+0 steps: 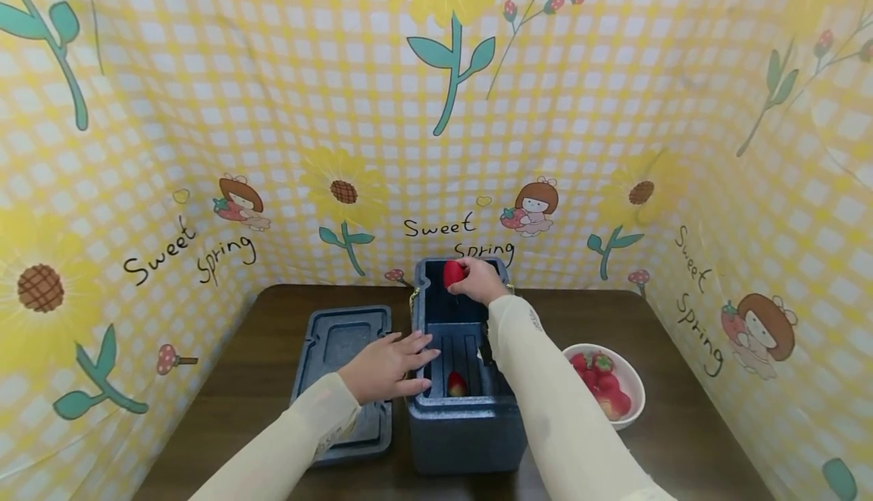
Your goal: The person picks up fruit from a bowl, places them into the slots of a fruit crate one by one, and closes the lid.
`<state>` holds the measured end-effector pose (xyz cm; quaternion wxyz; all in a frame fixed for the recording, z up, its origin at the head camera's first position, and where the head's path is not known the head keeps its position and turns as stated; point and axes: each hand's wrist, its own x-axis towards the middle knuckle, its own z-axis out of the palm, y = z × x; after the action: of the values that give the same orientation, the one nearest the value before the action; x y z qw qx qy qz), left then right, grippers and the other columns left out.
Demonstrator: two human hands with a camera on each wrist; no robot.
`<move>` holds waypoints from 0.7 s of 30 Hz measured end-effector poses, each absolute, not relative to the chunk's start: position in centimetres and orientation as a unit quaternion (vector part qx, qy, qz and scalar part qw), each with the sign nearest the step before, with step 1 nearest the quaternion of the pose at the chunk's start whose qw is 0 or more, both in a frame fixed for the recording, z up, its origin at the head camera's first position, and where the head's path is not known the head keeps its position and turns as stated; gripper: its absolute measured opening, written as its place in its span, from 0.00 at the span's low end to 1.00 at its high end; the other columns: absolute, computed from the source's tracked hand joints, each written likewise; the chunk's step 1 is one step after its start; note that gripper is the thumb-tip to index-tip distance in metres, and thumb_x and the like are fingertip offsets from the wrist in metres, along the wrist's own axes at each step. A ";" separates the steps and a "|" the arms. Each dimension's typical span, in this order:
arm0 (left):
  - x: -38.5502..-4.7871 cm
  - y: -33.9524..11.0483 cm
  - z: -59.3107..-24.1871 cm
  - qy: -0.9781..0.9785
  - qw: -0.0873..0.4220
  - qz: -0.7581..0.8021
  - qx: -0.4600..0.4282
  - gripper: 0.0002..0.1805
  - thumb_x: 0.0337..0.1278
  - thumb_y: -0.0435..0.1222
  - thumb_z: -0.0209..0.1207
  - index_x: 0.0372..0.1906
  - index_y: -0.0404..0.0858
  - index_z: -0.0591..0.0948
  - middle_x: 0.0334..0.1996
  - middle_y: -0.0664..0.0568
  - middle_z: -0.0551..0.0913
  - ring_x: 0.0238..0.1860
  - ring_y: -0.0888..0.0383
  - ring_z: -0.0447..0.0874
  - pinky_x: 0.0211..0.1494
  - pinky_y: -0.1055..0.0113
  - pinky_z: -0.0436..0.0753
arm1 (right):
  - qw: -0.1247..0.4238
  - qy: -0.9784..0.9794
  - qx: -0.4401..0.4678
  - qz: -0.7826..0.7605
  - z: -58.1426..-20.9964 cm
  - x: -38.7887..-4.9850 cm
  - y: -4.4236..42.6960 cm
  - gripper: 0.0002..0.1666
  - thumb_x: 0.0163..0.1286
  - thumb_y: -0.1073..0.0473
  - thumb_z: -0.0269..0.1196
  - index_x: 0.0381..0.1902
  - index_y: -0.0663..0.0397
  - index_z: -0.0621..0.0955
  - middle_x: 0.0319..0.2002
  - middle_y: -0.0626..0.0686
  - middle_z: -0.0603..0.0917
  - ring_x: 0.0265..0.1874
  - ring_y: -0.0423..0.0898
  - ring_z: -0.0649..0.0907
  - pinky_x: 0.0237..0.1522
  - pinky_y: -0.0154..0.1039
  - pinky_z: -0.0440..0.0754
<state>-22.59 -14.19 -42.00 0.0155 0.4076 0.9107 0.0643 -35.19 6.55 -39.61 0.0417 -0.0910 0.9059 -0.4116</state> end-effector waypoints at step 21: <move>-22.8 -14.0 -42.3 0.913 0.018 0.070 0.402 0.29 0.67 0.52 0.49 0.66 0.40 0.73 0.68 0.44 0.68 0.69 0.49 0.62 0.67 0.45 0.63 | 0.061 0.899 -0.101 -0.421 -43.3 -34.4 6.2 0.29 0.56 0.65 0.69 0.56 0.62 0.76 0.47 0.58 0.82 0.41 0.51 0.80 0.49 0.46 0.80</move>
<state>-22.84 -14.05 -42.28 0.0184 0.4018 0.9129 0.0702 -34.42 6.23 -43.25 0.0614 -0.1007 0.8992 -0.4213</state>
